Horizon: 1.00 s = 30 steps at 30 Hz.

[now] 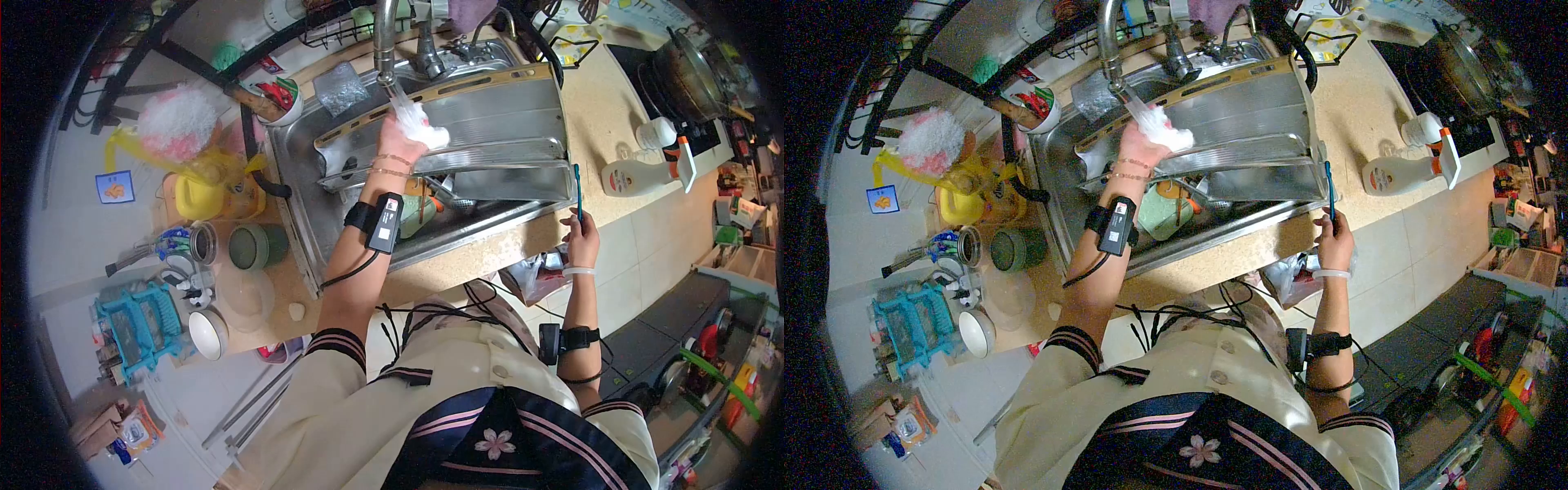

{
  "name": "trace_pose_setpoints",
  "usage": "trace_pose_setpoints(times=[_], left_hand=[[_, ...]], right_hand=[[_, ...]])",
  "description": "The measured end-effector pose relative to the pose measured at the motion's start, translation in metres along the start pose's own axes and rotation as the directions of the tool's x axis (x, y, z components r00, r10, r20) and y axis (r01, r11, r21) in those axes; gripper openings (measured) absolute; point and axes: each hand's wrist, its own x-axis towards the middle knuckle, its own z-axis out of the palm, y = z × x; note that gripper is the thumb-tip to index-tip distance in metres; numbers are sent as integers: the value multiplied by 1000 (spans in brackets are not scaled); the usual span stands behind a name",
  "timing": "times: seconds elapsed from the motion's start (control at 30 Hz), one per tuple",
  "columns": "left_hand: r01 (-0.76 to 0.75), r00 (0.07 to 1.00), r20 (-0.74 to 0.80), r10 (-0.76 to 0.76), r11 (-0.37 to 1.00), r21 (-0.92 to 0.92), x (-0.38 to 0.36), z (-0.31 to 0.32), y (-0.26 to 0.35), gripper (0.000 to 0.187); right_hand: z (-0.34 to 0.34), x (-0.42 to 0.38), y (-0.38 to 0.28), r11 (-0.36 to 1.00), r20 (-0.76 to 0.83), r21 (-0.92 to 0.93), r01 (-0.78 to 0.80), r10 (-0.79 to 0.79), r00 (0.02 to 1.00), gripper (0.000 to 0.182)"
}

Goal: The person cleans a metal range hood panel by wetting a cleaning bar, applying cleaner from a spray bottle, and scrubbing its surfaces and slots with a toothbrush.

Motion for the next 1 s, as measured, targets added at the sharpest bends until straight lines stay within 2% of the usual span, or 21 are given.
trace_pose_setpoints(times=[0.03,0.07,0.17,0.27,0.37,0.43,0.5,0.57,0.67,0.77,0.87,0.97,1.0], left_hand=[[-56,973,-219,71,996,74,-4,22,-11,28],[-94,894,-420,153,983,159,-6,33,-16,24],[-80,946,-287,149,968,240,-13,24,-13,21],[-46,967,-240,91,981,186,-12,31,-16,20],[-140,920,-322,223,955,261,-9,35,-15,22],[-154,925,-206,319,812,562,-7,12,-8,25],[-188,939,-140,315,809,557,-11,3,-5,26],[-206,961,-130,243,947,247,-31,47,-17,23],[-241,895,-313,317,936,257,-31,25,-14,20],[-363,820,-303,486,850,382,-47,40,-24,18],[-322,814,-318,486,834,448,-52,25,-17,20],[-392,879,-179,442,884,255,-70,36,-11,17],[-523,658,-362,660,747,411,-76,48,-22,16]], right_hand=[[1,0,0,1000,-6,1,4,-4,1000,21],[2,0,-1,1000,-13,3,9,-9,1000,21],[3,-9,2,1000,-3,21,-1,1,1000,20],[1,-7,5,999,-13,47,-3,4,1000,20],[1,-8,4,998,-14,64,-23,24,1000,19],[3,-9,8,996,-9,84,-15,15,1000,19],[3,-9,9,996,-6,90,-3,3,1000,19],[3,-10,10,997,-3,80,6,-6,1000,19],[2,-13,9,997,3,77,-2,2,1000,19],[2,-13,9,995,13,95,-20,19,1000,19],[2,-13,10,996,14,86,-24,22,1000,19],[1,-8,19,996,10,85,41,-42,999,20],[0,-8,18,993,5,113,34,-35,999,20]])
